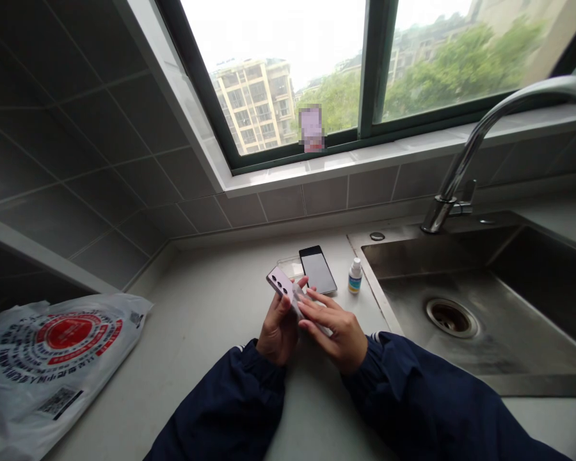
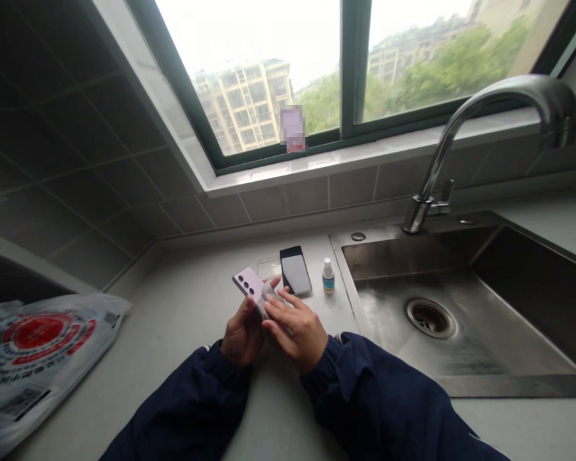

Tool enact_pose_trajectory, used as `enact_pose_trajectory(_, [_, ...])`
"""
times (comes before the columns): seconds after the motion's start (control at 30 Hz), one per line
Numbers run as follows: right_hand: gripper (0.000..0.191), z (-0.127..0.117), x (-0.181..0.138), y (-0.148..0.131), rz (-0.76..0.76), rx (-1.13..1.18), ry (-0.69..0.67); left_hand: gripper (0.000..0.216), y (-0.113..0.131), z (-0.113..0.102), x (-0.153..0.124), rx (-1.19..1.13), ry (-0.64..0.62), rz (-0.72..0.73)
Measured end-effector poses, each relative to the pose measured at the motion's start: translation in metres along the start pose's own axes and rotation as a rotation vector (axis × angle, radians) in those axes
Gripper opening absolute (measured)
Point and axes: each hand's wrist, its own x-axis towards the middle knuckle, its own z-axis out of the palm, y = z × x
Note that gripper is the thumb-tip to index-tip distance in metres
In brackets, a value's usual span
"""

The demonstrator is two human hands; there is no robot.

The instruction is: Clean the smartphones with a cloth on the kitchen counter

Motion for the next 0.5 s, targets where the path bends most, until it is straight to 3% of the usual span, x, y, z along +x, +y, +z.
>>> enact_pose_trajectory(0.23, [0.034,0.0001,0.0005,-0.0046,0.054,0.045,0.035,0.042,-0.0004,0.0036,-0.0040,0.071,-0.038,0.034])
enact_pose_trajectory(0.5, [0.035,-0.0007,0.0010,-0.0030,0.015,0.032,-0.035,0.053,0.0020,0.0046,-0.0001,-0.098,0.003,-0.071])
